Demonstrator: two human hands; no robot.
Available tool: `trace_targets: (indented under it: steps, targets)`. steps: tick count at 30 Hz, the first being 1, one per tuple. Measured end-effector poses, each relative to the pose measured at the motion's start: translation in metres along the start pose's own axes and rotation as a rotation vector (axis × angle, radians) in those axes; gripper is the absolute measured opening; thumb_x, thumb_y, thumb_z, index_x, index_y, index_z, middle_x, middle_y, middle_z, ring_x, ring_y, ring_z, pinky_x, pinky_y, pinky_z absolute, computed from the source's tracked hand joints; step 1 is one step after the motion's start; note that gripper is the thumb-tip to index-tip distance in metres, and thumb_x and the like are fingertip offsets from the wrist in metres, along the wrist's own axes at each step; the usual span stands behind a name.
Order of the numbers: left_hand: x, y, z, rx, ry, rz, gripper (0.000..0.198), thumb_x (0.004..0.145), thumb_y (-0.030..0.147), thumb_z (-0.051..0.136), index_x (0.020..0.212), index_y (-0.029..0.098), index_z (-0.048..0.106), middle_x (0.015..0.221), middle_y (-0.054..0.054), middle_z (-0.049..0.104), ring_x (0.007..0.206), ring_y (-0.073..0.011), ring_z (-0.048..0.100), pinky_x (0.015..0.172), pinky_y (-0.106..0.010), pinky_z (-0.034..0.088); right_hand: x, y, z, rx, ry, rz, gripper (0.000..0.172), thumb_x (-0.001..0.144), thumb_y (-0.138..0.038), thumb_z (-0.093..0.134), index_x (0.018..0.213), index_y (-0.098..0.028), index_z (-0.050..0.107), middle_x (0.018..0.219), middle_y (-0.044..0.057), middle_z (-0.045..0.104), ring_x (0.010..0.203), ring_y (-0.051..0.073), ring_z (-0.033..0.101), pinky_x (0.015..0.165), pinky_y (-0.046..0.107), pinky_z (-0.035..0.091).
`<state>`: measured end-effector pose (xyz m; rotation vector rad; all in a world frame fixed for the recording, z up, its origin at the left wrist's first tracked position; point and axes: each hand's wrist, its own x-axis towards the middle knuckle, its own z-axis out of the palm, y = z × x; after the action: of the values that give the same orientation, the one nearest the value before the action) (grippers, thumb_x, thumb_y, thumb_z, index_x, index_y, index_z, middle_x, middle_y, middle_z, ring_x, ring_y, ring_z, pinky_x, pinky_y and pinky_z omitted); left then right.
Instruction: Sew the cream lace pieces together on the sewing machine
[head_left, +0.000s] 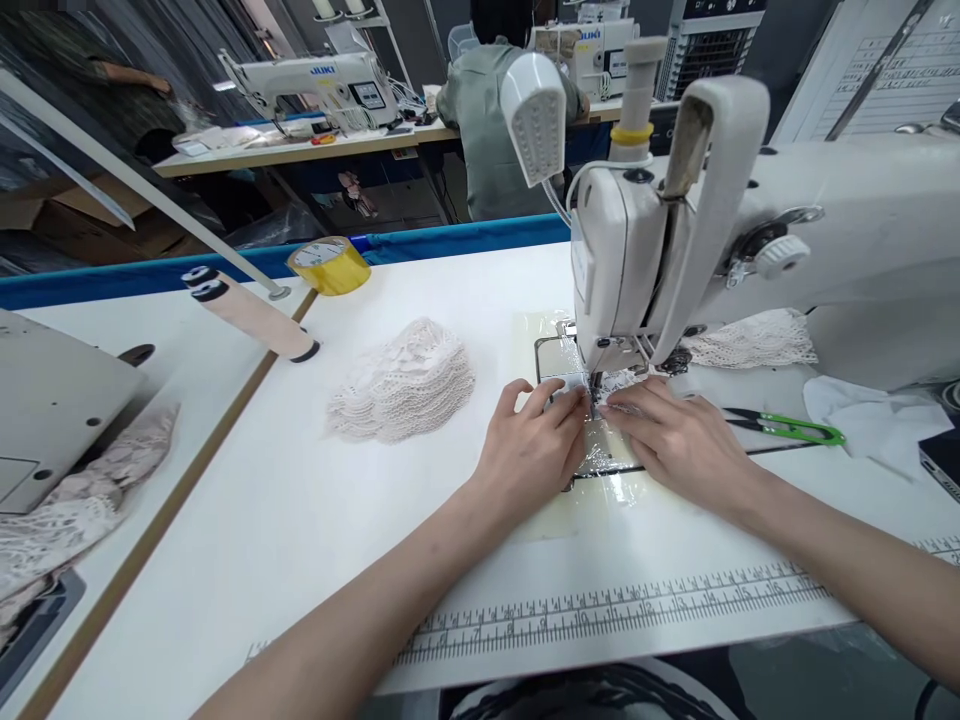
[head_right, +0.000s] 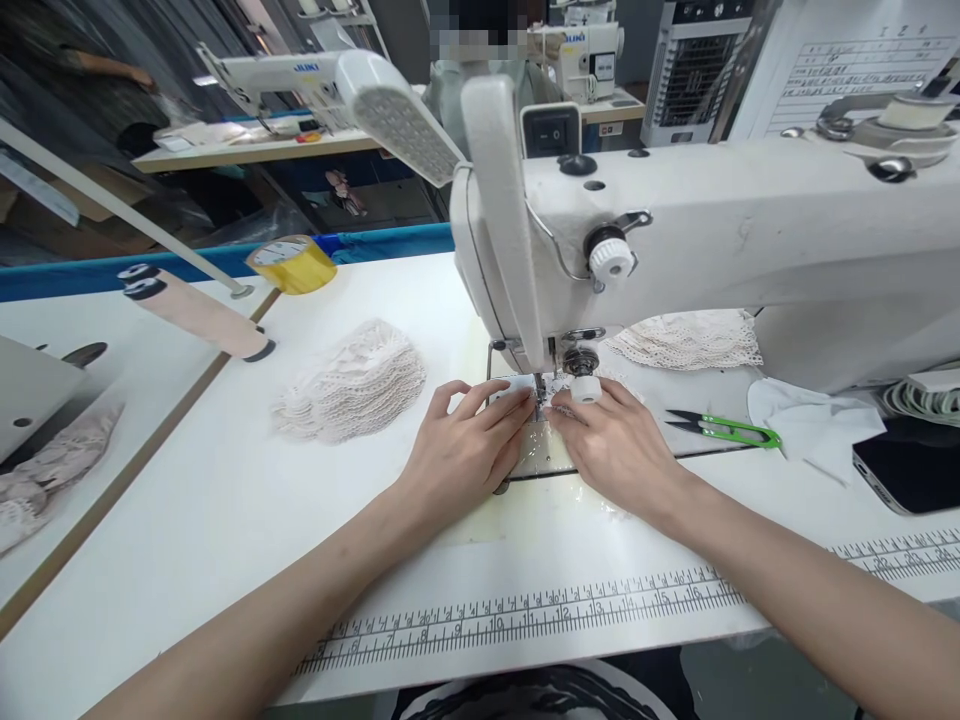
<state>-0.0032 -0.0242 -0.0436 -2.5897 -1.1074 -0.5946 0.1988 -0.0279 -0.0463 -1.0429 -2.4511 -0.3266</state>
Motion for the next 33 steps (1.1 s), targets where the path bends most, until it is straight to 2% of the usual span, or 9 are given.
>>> trace_targets:
  steps: [6, 10, 17, 26, 33]
  targets:
    - [0.002, -0.003, 0.001, -0.003, -0.044, -0.011, 0.029, 0.092, 0.02, 0.044, 0.115, 0.015, 0.061, 0.12, -0.005, 0.064, 0.112, -0.0232, 0.054, 0.091, -0.042, 0.034, 0.001, 0.002, 0.001, -0.03, -0.022, 0.008, 0.029, 0.085, -0.006, 0.048, 0.103, -0.015, 0.068, 0.108, 0.007, 0.067, 0.09, 0.02, 0.061, 0.079, 0.037, 0.047]
    - [0.002, -0.003, 0.003, 0.001, -0.034, -0.026, 0.029, 0.093, 0.02, 0.044, 0.116, 0.016, 0.061, 0.122, -0.006, 0.063, 0.113, -0.0241, 0.054, 0.092, -0.043, 0.034, -0.001, 0.003, 0.001, -0.028, -0.026, 0.014, 0.032, 0.085, -0.007, 0.048, 0.109, -0.016, 0.066, 0.107, 0.006, 0.068, 0.092, 0.021, 0.061, 0.08, 0.039, 0.048]
    - [0.002, -0.004, 0.004, -0.001, -0.042, -0.048, 0.03, 0.093, 0.019, 0.043, 0.118, 0.016, 0.059, 0.122, -0.007, 0.063, 0.115, -0.0239, 0.053, 0.092, -0.043, 0.034, -0.002, 0.004, 0.0, -0.043, -0.025, 0.005, 0.028, 0.086, -0.008, 0.047, 0.104, -0.016, 0.068, 0.106, 0.006, 0.069, 0.092, 0.022, 0.061, 0.083, 0.039, 0.047]
    - [0.003, -0.004, 0.006, -0.015, -0.07, -0.084, 0.032, 0.094, 0.021, 0.041, 0.121, 0.015, 0.057, 0.127, -0.009, 0.059, 0.119, -0.0251, 0.05, 0.095, -0.044, 0.034, -0.001, 0.006, 0.001, -0.073, -0.043, 0.011, 0.027, 0.086, -0.01, 0.05, 0.107, -0.017, 0.067, 0.11, 0.006, 0.068, 0.089, 0.022, 0.062, 0.082, 0.04, 0.047]
    - [0.002, -0.004, 0.004, -0.038, -0.07, -0.103, 0.032, 0.095, 0.022, 0.039, 0.123, 0.016, 0.054, 0.126, -0.009, 0.06, 0.12, -0.0233, 0.05, 0.096, -0.043, 0.033, -0.005, 0.012, 0.006, -0.12, -0.093, 0.078, 0.034, 0.089, -0.014, 0.046, 0.119, -0.015, 0.062, 0.106, 0.01, 0.069, 0.091, 0.024, 0.064, 0.078, 0.038, 0.049]
